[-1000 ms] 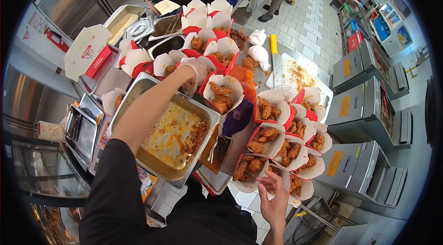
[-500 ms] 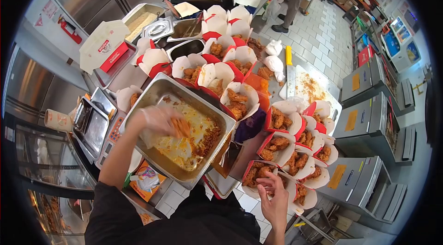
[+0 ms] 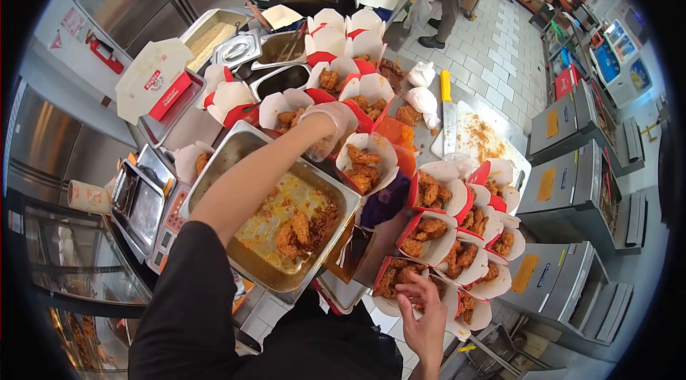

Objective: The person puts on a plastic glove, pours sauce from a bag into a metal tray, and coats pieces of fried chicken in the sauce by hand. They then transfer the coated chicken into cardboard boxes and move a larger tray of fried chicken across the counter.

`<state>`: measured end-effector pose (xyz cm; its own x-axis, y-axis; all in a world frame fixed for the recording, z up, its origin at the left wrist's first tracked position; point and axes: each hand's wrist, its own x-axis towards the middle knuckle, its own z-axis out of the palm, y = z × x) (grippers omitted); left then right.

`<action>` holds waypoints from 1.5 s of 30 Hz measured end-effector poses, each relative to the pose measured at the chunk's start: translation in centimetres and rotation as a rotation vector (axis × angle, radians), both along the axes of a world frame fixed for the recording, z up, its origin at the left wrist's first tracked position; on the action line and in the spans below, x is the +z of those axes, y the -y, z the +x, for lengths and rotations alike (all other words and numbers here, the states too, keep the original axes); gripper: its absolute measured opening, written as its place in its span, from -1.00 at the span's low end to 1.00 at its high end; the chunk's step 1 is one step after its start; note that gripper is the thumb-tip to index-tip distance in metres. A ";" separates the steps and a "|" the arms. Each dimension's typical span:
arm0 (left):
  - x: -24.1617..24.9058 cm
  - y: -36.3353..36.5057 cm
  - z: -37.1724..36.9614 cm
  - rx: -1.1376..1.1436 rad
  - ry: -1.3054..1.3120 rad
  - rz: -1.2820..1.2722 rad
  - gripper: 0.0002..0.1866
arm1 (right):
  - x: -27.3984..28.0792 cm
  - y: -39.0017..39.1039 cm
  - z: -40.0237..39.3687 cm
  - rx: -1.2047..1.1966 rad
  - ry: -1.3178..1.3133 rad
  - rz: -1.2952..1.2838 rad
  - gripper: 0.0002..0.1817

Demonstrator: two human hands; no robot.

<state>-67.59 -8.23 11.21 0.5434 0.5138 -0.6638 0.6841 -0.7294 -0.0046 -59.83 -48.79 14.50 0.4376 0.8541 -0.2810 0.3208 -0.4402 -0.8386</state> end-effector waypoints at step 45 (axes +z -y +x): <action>0.0 16.2 -29.6 0.506 0.664 0.507 -0.54 | 0.9 4.9 -1.8 0.201 -0.077 0.061 -0.56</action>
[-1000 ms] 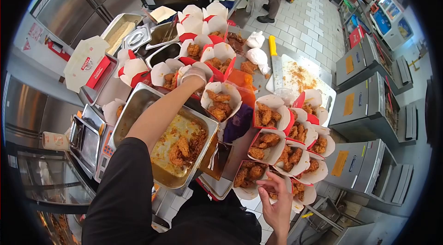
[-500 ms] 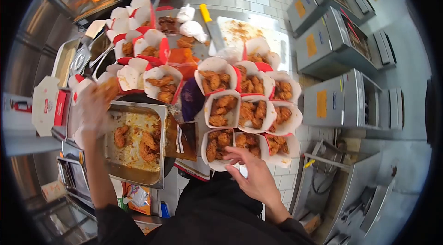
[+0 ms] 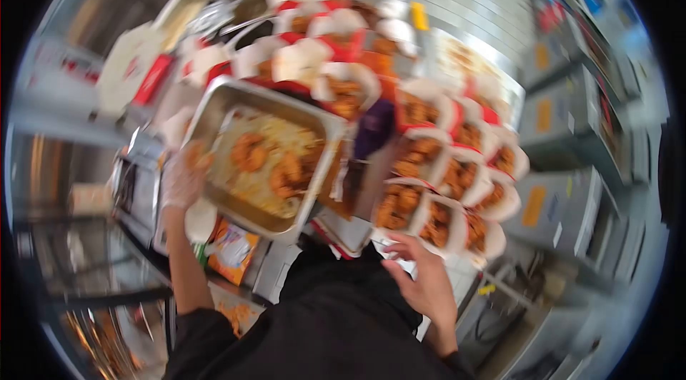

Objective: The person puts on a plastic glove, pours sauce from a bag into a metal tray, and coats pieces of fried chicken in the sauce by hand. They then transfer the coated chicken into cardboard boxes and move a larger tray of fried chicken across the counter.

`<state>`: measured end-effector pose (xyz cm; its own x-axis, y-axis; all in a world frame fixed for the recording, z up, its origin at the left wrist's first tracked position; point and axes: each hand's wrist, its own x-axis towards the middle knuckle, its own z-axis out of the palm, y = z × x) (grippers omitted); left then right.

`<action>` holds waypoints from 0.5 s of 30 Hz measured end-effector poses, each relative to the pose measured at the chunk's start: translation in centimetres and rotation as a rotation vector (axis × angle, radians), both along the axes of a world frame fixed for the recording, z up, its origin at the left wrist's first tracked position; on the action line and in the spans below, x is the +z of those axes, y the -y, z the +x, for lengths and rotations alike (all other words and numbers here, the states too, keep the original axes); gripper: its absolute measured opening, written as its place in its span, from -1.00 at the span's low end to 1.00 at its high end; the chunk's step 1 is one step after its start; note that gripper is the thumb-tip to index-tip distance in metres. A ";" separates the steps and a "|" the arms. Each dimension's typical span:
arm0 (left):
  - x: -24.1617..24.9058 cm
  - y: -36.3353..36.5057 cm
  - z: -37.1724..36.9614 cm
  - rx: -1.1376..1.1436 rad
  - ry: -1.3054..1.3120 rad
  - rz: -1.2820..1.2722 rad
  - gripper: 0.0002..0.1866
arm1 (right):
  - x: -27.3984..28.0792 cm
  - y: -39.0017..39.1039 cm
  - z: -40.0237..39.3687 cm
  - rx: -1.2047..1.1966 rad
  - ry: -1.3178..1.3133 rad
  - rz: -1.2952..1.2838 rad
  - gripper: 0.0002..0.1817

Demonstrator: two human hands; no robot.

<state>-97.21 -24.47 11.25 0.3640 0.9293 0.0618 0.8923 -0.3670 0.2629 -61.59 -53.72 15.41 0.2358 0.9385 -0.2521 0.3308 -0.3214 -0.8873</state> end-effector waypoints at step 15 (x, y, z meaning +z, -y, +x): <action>0.3 8.4 1.1 0.180 1.115 -0.122 -0.27 | 2.3 -7.7 -8.0 0.466 -0.093 0.079 -0.65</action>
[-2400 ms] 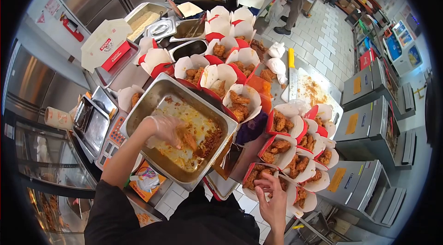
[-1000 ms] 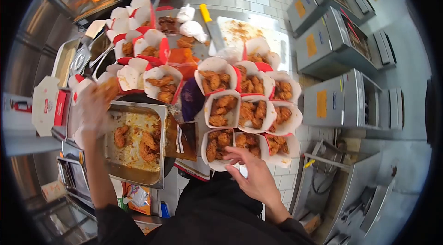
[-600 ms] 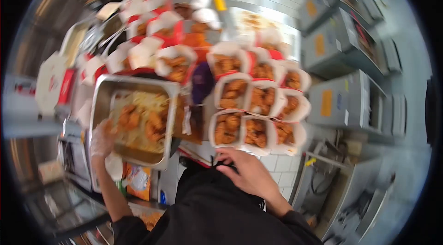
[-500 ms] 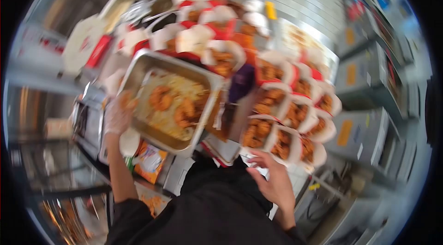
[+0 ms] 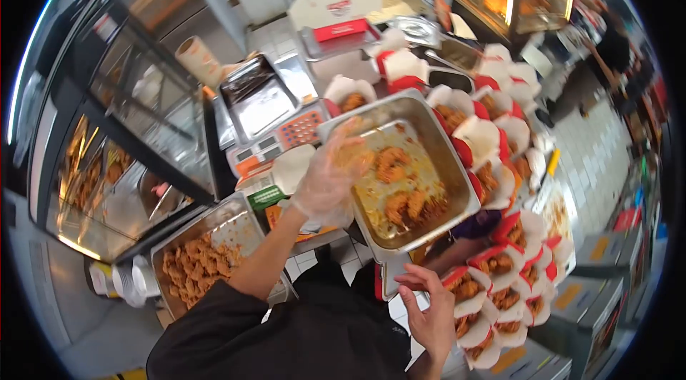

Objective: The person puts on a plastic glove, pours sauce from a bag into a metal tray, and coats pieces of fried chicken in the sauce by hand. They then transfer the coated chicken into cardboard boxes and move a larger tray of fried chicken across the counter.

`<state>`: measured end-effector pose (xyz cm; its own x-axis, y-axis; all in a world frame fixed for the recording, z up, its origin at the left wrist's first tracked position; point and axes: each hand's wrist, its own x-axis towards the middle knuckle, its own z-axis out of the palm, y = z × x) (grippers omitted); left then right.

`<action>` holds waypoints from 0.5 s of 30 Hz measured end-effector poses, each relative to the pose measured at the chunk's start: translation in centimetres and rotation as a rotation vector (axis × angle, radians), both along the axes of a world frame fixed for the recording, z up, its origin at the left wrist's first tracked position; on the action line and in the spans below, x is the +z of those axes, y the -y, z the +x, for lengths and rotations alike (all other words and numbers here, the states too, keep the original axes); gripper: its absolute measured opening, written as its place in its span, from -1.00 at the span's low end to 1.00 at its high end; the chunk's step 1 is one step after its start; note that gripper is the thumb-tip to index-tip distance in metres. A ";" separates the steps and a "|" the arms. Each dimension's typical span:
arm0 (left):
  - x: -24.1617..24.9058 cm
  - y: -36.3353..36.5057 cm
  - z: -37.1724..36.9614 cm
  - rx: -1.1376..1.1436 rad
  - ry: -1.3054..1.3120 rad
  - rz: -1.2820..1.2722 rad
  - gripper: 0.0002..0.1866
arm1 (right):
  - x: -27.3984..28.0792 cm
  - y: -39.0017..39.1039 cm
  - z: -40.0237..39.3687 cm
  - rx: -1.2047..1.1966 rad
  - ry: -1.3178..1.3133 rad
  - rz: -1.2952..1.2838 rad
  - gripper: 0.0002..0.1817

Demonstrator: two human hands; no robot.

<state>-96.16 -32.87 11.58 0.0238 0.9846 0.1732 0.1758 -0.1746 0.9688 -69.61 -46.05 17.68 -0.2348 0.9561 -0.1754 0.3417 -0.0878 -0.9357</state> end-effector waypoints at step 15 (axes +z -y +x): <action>1.4 23.7 -17.2 0.567 0.277 -0.290 -0.16 | -8.2 -32.6 -41.4 0.486 -0.131 0.649 -0.80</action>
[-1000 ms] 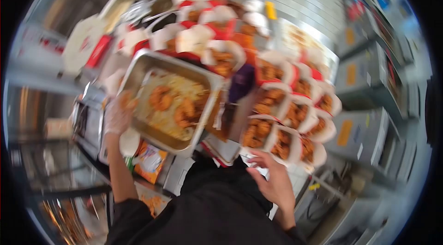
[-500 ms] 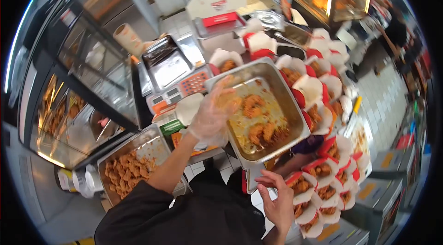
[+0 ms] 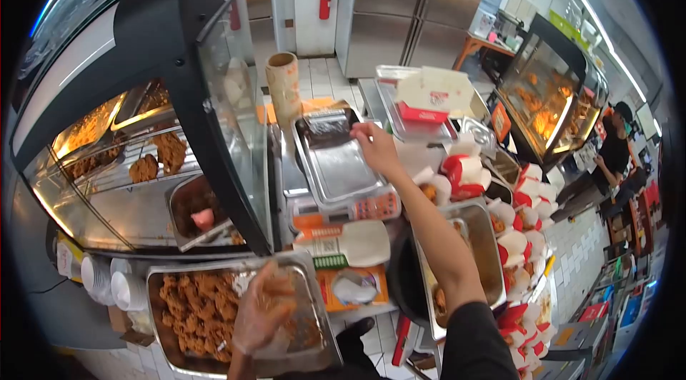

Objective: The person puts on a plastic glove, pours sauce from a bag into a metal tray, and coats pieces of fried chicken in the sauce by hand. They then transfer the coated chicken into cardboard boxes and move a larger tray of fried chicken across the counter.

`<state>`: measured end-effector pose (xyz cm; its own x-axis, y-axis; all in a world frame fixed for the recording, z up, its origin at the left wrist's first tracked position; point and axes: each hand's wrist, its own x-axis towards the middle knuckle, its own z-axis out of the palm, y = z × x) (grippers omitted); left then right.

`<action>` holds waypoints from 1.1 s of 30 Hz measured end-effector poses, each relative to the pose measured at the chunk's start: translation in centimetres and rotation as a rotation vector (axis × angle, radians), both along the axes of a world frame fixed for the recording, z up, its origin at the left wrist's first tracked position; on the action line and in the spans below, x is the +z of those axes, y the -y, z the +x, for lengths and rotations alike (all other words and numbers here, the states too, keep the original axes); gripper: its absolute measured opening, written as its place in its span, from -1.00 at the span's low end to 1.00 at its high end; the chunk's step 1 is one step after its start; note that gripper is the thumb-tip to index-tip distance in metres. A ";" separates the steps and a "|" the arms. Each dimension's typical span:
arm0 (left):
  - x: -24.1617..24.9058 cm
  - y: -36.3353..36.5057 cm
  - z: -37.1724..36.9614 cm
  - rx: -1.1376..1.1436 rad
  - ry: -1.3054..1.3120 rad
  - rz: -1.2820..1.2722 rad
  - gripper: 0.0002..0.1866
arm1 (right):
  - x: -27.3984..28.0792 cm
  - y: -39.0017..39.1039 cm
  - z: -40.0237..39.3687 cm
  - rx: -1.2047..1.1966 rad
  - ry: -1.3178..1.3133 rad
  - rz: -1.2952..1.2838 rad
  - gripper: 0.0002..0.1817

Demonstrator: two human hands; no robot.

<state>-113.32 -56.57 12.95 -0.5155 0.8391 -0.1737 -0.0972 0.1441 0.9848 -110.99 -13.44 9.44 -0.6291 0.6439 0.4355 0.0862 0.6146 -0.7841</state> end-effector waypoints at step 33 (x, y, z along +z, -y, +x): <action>6.5 -1.0 -4.7 -0.113 -0.449 0.086 -0.33 | 14.2 4.9 -0.3 -0.152 -0.107 0.051 -0.81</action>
